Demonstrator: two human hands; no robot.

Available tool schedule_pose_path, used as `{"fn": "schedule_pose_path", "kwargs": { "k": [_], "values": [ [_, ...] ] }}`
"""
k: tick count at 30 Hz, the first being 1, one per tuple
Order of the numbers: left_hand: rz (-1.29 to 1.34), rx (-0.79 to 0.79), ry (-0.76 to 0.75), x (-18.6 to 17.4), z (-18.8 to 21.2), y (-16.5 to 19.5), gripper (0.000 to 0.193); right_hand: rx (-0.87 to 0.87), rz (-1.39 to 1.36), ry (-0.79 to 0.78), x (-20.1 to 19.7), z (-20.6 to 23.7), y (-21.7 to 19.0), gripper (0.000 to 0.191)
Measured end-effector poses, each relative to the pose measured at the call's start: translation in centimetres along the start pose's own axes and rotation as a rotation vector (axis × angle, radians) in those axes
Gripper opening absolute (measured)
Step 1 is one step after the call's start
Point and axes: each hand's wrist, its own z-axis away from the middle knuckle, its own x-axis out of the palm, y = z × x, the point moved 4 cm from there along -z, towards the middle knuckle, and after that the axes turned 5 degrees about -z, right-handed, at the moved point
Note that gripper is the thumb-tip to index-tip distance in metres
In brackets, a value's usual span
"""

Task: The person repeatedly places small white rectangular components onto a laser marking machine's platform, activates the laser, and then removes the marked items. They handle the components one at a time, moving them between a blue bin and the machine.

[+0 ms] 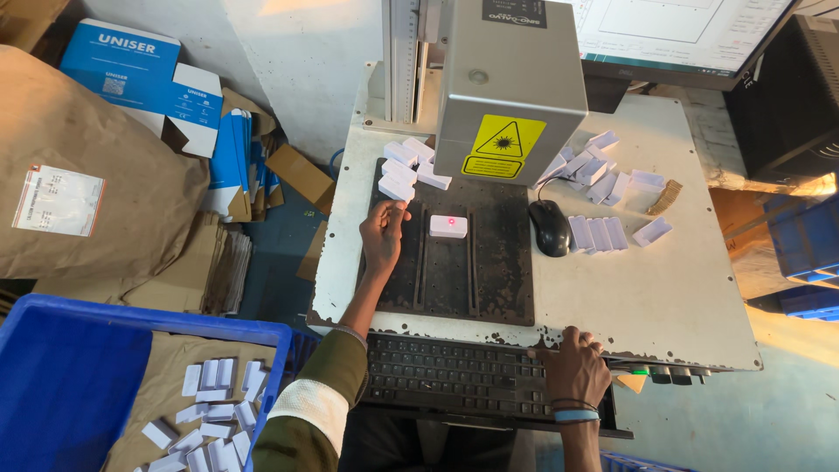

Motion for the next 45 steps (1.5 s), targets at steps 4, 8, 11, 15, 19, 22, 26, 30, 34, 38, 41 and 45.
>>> {"fn": "schedule_pose_path", "kwargs": {
  "k": [4, 8, 11, 15, 19, 22, 26, 30, 34, 38, 41, 45],
  "values": [
    [0.027, -0.011, -0.01, 0.1, -0.1, 0.0, 0.03, -0.002, 0.0, -0.006, 0.2, -0.1, 0.1, 0.067],
    [0.031, -0.017, -0.015, 0.2, 0.0, 0.0, 0.031, -0.01, 0.008, -0.002, 0.3, -0.2, 0.1, 0.064],
    [0.018, -0.01, -0.015, 0.1, -0.1, 0.0, 0.03, -0.011, -0.003, 0.007, 0.3, -0.1, 0.0, 0.066],
    [0.026, -0.003, -0.012, 0.1, -0.1, -0.3, 0.03, 0.017, -0.007, -0.023, 0.1, 0.0, 0.0, 0.062],
    [0.013, 0.006, -0.017, 0.0, 0.0, -0.6, 0.03, 0.001, 0.006, -0.023, -0.3, 0.1, -0.3, 0.067],
    [0.015, 0.004, -0.017, 0.0, -0.1, -0.8, 0.03, -0.002, 0.0, -0.02, -0.6, 0.1, -0.5, 0.067],
    [-0.001, 0.006, -0.018, 0.0, 0.0, -0.9, 0.031, -0.005, -0.011, -0.007, -0.8, 0.2, -0.6, 0.067],
    [0.012, 0.0, -0.016, 0.0, -0.1, -0.9, 0.032, -0.002, -0.001, -0.029, -0.7, 0.2, -0.6, 0.068],
    [0.001, 0.018, -0.02, 0.0, -0.1, -0.8, 0.034, 0.005, 0.003, -0.026, -0.6, 0.3, -0.6, 0.066],
    [0.027, -0.007, -0.019, 0.0, -0.1, -0.8, 0.035, 0.009, -0.001, -0.02, -0.6, 0.2, -0.5, 0.064],
    [0.013, -0.007, -0.018, 0.0, -0.1, -0.7, 0.036, -0.008, 0.01, -0.011, -0.6, 0.2, -0.6, 0.065],
    [0.015, -0.022, -0.018, 0.0, 0.0, -0.7, 0.034, -0.011, 0.02, -0.011, -0.8, 0.3, -0.7, 0.068]
  ]
}}
